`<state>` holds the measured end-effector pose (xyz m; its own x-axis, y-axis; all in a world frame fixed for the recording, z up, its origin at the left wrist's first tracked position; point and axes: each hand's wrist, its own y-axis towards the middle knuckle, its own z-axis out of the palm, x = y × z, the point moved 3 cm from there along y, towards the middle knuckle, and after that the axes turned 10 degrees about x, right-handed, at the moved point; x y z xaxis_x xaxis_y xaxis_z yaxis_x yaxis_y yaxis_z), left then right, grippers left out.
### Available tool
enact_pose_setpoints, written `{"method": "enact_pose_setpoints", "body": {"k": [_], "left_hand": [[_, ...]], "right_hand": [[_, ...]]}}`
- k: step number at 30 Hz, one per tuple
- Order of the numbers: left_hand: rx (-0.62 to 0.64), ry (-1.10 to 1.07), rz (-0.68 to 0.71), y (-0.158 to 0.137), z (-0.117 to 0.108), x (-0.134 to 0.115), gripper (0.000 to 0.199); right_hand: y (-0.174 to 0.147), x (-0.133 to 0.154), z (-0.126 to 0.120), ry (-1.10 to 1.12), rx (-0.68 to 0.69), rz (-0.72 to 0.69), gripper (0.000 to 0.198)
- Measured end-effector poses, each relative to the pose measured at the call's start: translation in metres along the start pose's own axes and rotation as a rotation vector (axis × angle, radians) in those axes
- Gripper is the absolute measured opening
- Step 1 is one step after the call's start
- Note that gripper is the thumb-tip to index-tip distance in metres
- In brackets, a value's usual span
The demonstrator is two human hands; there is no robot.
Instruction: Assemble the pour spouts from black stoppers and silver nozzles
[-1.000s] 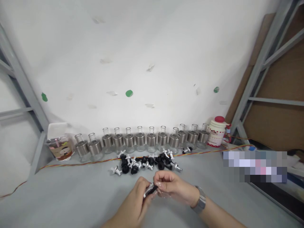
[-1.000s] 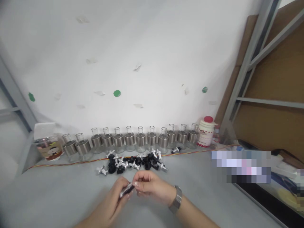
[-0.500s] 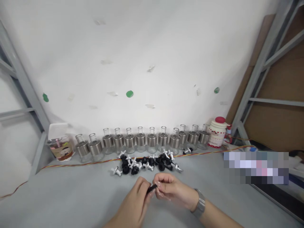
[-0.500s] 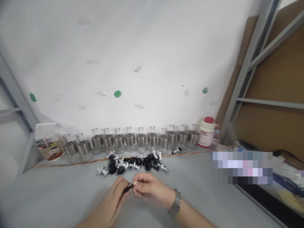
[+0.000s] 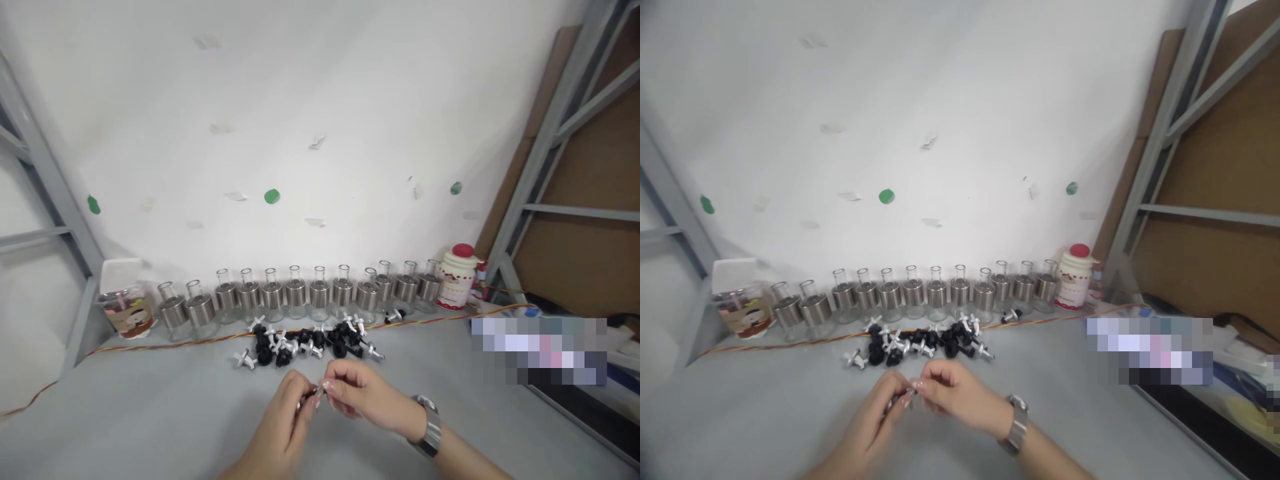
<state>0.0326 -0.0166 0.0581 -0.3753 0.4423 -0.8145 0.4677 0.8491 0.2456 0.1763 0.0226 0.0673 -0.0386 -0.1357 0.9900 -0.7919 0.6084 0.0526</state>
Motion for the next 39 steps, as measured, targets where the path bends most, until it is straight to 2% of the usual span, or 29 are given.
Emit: {"method": "enact_pose_setpoints", "body": {"k": [4,7,10,14,17,23,28,31,34,37,39], "left_hand": [[-0.032,-0.268,-0.186,0.002,0.005,0.002,0.03],[-0.143,-0.469,-0.279,0.001,0.008,0.003,0.037],[-0.196,-0.554,-0.332,0.0,0.009,0.004,0.041],[-0.157,-0.558,-0.343,0.0,0.008,0.002,0.043],[-0.184,-0.556,-0.357,0.0,0.006,-0.003,0.045],[-0.206,-0.548,-0.419,-0.002,0.009,-0.007,0.05],[-0.23,-0.52,-0.427,-0.005,0.008,0.005,0.049],[-0.197,-0.55,-0.438,-0.005,0.007,0.014,0.048],[-0.155,-0.534,-0.445,-0.005,0.007,0.016,0.047],[-0.138,-0.469,-0.389,-0.003,0.007,0.009,0.044],[-0.08,-0.434,-0.32,-0.002,0.009,0.006,0.042]], "right_hand": [[-0.005,0.012,0.003,-0.604,-0.15,-0.034,0.034],[-0.007,0.012,0.009,-0.823,-0.197,-0.063,0.031],[-0.006,0.008,0.011,-0.877,-0.227,-0.092,0.032],[-0.005,0.005,0.012,-0.958,-0.226,-0.116,0.032],[-0.006,0.006,0.013,-1.014,-0.224,-0.144,0.03],[-0.006,0.007,0.014,-1.01,-0.232,-0.173,0.027],[-0.006,0.005,0.014,-0.983,-0.252,-0.146,0.029],[-0.007,0.005,0.012,-0.972,-0.266,-0.135,0.029],[-0.006,0.004,0.012,-0.962,-0.221,-0.104,0.028],[-0.006,0.003,0.011,-0.97,-0.202,-0.084,0.028],[-0.006,0.002,0.01,-0.962,-0.211,-0.074,0.03]]}}
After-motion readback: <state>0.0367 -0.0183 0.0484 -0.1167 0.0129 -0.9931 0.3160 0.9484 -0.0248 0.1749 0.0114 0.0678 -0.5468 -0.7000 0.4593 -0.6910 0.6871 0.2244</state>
